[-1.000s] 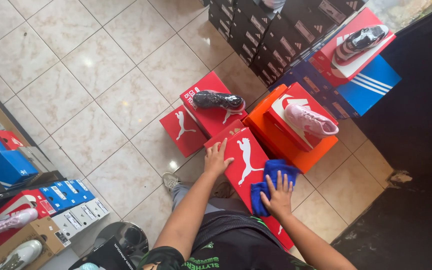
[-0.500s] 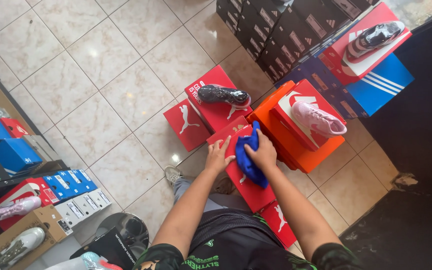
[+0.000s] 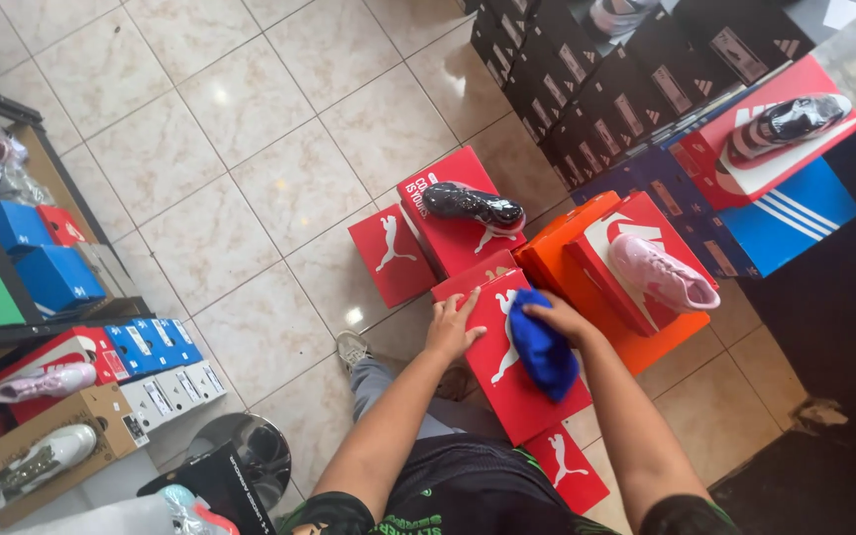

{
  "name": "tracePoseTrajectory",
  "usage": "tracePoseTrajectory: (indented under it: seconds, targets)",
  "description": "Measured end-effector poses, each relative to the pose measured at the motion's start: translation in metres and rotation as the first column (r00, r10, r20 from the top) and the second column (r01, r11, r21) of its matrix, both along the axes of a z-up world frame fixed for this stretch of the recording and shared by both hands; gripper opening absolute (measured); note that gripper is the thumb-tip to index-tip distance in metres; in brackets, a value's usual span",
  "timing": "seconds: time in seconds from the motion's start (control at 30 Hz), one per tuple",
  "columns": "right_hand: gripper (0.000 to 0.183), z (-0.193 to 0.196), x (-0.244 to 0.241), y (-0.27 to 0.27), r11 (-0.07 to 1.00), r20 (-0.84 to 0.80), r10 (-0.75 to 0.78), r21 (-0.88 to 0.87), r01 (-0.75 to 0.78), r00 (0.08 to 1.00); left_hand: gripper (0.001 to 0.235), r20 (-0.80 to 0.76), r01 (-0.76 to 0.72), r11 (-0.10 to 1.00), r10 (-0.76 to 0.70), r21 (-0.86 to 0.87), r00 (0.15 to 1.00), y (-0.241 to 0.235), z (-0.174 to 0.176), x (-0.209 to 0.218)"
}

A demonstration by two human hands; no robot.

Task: Cleaning and organizing shoe boxes in a storage area using a cloth.

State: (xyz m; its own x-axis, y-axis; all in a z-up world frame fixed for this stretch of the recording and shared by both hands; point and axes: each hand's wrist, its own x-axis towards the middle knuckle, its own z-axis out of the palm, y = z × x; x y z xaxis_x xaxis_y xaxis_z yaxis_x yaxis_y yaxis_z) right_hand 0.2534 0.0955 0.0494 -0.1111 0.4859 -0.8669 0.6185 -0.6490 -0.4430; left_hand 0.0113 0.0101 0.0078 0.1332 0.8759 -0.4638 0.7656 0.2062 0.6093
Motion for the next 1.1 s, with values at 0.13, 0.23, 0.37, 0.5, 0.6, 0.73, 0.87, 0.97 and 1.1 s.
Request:
tracePoseTrajectory:
  seconds: [0.13,0.23,0.37,0.5,0.6,0.73,0.87,0.97,1.1]
  targets:
    - [0.083,-0.036,-0.020,0.040,0.983,-0.029,-0.011,0.184,0.016,1.000,0.088,-0.007,0.009,1.000,-0.009,0.014,1.000,0.004,-0.002,0.001]
    - [0.080,-0.035,-0.009,0.016,0.974,-0.026,-0.011,0.227,0.017,1.000,0.088,-0.001,-0.006,1.000,0.006,0.027,1.000,0.001,0.002,0.002]
    - [0.076,-0.027,0.055,-0.057,0.978,0.075,0.016,0.207,-0.031,0.997,0.089,0.016,-0.030,0.998,0.029,0.059,0.999,0.000,0.006,0.001]
    - [0.074,0.011,0.084,-0.102,0.994,0.151,-0.062,0.103,0.047,0.987,0.088,0.015,-0.039,0.992,0.041,-0.119,0.999,0.006,0.017,0.005]
    - [0.079,-0.005,0.071,-0.081,0.998,0.225,0.006,0.067,-0.022,0.974,0.088,0.014,-0.021,0.995,0.023,-0.100,1.000,0.005,0.011,0.004]
    - [0.072,-0.041,0.015,-0.006,0.964,0.033,0.001,0.266,-0.010,0.999,0.086,0.020,-0.013,0.999,0.012,0.038,1.000,0.002,0.001,0.004]
    - [0.067,-0.041,-0.012,0.037,0.947,0.023,0.028,0.320,-0.034,0.999,0.086,0.022,-0.017,0.999,0.016,0.037,1.000,0.006,0.008,0.002]
    - [0.070,-0.032,0.001,0.007,0.950,-0.005,-0.020,0.313,0.020,1.000,0.087,0.011,-0.003,0.999,0.002,0.045,1.000,0.001,0.002,-0.002]
    - [0.068,-0.026,0.079,-0.088,0.966,0.046,-0.045,0.257,0.032,0.998,0.086,0.035,-0.029,1.000,0.029,0.010,0.999,-0.001,0.010,-0.001]
